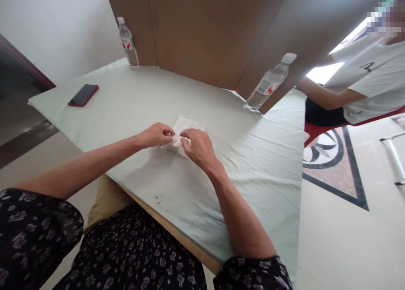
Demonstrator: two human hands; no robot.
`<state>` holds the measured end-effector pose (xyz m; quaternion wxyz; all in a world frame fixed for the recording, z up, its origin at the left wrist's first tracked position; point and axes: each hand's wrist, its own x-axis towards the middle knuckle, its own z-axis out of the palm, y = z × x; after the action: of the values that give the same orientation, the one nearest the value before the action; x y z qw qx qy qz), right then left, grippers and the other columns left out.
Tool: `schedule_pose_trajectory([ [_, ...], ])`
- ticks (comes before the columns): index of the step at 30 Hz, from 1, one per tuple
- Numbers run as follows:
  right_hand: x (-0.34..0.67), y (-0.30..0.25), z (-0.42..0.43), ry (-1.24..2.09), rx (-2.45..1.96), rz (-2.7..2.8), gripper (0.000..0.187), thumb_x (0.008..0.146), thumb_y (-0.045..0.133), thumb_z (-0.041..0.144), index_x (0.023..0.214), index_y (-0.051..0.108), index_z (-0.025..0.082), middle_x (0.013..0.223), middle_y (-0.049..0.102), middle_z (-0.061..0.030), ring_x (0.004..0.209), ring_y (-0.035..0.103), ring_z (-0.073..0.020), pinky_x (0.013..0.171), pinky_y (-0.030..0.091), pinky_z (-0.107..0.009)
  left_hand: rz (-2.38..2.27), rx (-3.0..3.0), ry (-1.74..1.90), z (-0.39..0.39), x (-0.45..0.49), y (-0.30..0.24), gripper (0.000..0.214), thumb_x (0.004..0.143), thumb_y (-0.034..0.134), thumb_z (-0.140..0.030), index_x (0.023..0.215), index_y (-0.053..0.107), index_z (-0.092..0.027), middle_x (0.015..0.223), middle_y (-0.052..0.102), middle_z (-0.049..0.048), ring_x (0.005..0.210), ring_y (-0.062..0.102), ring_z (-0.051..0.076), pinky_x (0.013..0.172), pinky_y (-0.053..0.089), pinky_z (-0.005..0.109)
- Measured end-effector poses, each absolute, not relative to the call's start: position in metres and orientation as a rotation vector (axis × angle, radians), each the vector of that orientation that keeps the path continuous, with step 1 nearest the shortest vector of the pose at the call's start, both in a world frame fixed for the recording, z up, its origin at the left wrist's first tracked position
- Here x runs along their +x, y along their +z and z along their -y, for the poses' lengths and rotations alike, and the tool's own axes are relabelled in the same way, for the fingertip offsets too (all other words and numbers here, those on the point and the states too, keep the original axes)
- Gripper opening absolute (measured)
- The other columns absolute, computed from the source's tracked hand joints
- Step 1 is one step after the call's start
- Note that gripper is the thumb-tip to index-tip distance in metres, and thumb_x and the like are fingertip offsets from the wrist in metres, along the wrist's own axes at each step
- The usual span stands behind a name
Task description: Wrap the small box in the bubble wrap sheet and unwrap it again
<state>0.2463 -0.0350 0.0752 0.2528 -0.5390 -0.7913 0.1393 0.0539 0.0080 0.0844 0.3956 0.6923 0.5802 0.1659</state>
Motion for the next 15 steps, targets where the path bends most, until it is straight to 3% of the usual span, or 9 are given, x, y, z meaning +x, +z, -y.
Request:
schedule_pose_trajectory([
  [5,0.290,0.067,0.055,0.512,-1.862,1.992,0.025,0.090,0.059,0.036,0.103,0.071,0.018,0.085,0.076,-0.0069,0.077,0.069,-0.0212,0.075,0.049,-0.033,-1.549,1.953,0.494,0.000,0.053,0.067,0.027,0.077,0.068,-0.026,0.101,0.078,-0.019,0.106,0.069,0.0073,0.092,0.065,0.020,0.094,0.051,0.034],
  [11,0.286,0.043,0.052,1.038,-1.856,1.617,0.057,0.092,0.059,0.048,0.139,0.051,0.015,0.081,0.070,-0.0049,0.054,0.065,-0.0168,0.053,0.050,-0.029,-1.595,1.897,0.567,0.019,0.064,0.058,0.023,0.082,0.063,-0.029,0.099,0.076,-0.018,0.100,0.066,0.0079,0.089,0.064,0.021,0.090,0.051,0.035],
  [15,0.273,0.029,0.033,1.059,-1.730,1.437,0.077,0.083,0.068,0.049,0.146,0.042,0.014,0.088,0.069,-0.0075,0.054,0.061,-0.0169,0.043,0.046,-0.027,-1.584,1.950,0.665,0.023,0.068,0.050,0.021,0.083,0.063,-0.028,0.099,0.073,-0.019,0.094,0.061,0.0055,0.080,0.061,0.019,0.085,0.051,0.035],
])
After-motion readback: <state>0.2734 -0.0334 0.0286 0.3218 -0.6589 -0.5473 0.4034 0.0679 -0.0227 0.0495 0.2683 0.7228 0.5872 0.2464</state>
